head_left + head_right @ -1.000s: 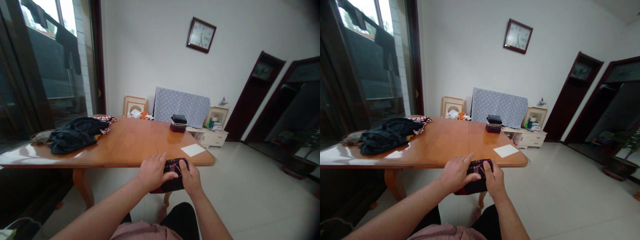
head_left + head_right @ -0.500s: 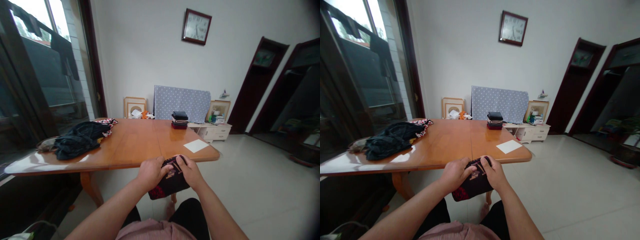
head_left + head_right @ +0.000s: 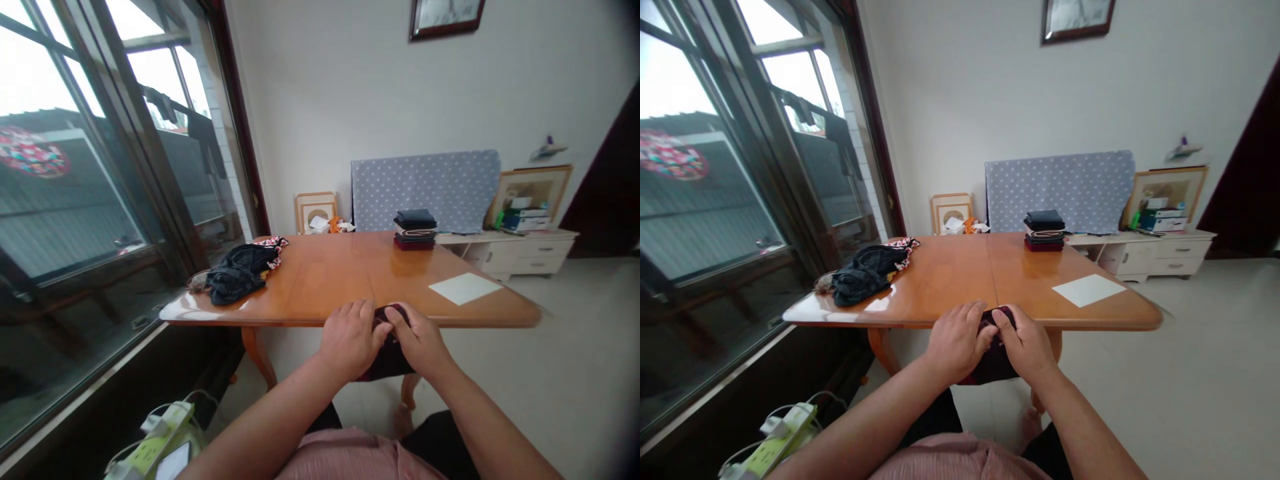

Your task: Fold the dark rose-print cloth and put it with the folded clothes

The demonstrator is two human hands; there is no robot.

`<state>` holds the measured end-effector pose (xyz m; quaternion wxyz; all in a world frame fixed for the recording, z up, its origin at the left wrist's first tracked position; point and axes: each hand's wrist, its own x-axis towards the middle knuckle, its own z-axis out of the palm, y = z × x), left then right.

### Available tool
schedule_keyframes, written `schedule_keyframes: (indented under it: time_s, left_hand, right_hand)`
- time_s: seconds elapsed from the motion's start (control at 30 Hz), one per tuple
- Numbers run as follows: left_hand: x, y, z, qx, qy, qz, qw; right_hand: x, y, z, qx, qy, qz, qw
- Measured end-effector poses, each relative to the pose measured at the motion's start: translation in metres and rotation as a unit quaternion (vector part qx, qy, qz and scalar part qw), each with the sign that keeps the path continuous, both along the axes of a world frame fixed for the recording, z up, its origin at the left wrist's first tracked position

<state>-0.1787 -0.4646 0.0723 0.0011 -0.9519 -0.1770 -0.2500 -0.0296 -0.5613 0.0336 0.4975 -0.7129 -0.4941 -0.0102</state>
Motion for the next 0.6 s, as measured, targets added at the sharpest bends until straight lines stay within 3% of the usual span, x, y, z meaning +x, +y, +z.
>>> schedule_keyframes:
  time_s: [0.27, 0.6]
  left_hand:
    - [-0.025, 0.024, -0.001, -0.089, 0.057, -0.005, 0.994]
    - [-0.042, 0.036, -0.002, -0.106, 0.06, 0.036, 0.992]
  right_hand:
    - [-0.026, 0.01, 0.011, -0.001, 0.006, 0.082, 0.997]
    - [-0.035, 0.032, 0.015, 0.031, 0.047, 0.139, 0.989]
